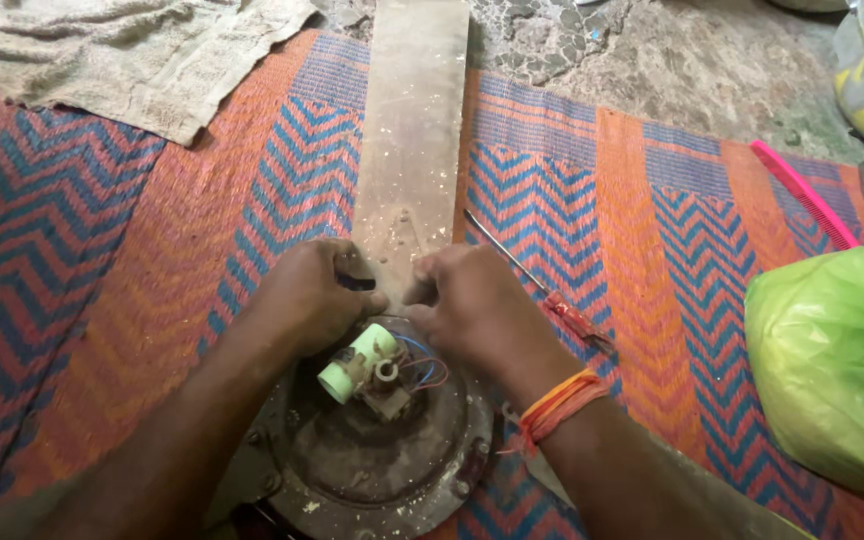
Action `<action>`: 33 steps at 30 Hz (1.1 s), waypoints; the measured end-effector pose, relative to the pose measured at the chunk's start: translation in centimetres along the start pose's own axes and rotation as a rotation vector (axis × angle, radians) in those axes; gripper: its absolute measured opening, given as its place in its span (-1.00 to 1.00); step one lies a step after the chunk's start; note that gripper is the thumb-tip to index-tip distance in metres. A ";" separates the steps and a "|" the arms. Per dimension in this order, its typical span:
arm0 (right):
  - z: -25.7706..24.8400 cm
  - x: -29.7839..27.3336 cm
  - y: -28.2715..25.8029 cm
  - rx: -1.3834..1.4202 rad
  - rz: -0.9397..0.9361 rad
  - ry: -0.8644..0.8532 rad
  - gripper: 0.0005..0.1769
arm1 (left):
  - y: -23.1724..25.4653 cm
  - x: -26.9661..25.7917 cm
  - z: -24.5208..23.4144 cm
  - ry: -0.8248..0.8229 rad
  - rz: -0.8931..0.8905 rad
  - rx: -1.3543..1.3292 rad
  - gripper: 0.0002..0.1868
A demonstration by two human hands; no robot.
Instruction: The person is repairing an electric fan motor. They are sitting on a mat on the floor and using their hands to manipulate the internal components of the fan motor, including wires and a small cylindrical part.
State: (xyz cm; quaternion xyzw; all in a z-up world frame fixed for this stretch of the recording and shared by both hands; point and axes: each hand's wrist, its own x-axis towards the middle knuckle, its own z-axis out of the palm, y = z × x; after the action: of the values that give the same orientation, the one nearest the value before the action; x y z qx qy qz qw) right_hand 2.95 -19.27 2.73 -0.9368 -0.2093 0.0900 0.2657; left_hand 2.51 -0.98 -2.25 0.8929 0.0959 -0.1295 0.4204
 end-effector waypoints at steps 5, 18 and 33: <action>0.5 0.0 0.1 0.012 0.065 0.024 -0.84 | 0.0 -0.2 0.0 0.013 0.016 0.000 -0.55; 0.9 0.2 0.7 -0.024 0.030 0.049 -0.70 | -0.2 0.0 0.2 0.010 0.005 -0.103 -0.62; 1.1 -0.5 -0.3 0.133 0.047 0.124 -0.72 | -0.5 0.1 0.3 0.012 0.020 -0.063 -0.59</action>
State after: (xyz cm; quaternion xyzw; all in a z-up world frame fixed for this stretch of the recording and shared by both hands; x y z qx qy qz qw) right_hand 2.13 -18.75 1.93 -0.9255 -0.1640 0.0519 0.3374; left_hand 2.44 -0.89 -2.88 0.8810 0.0933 -0.1169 0.4489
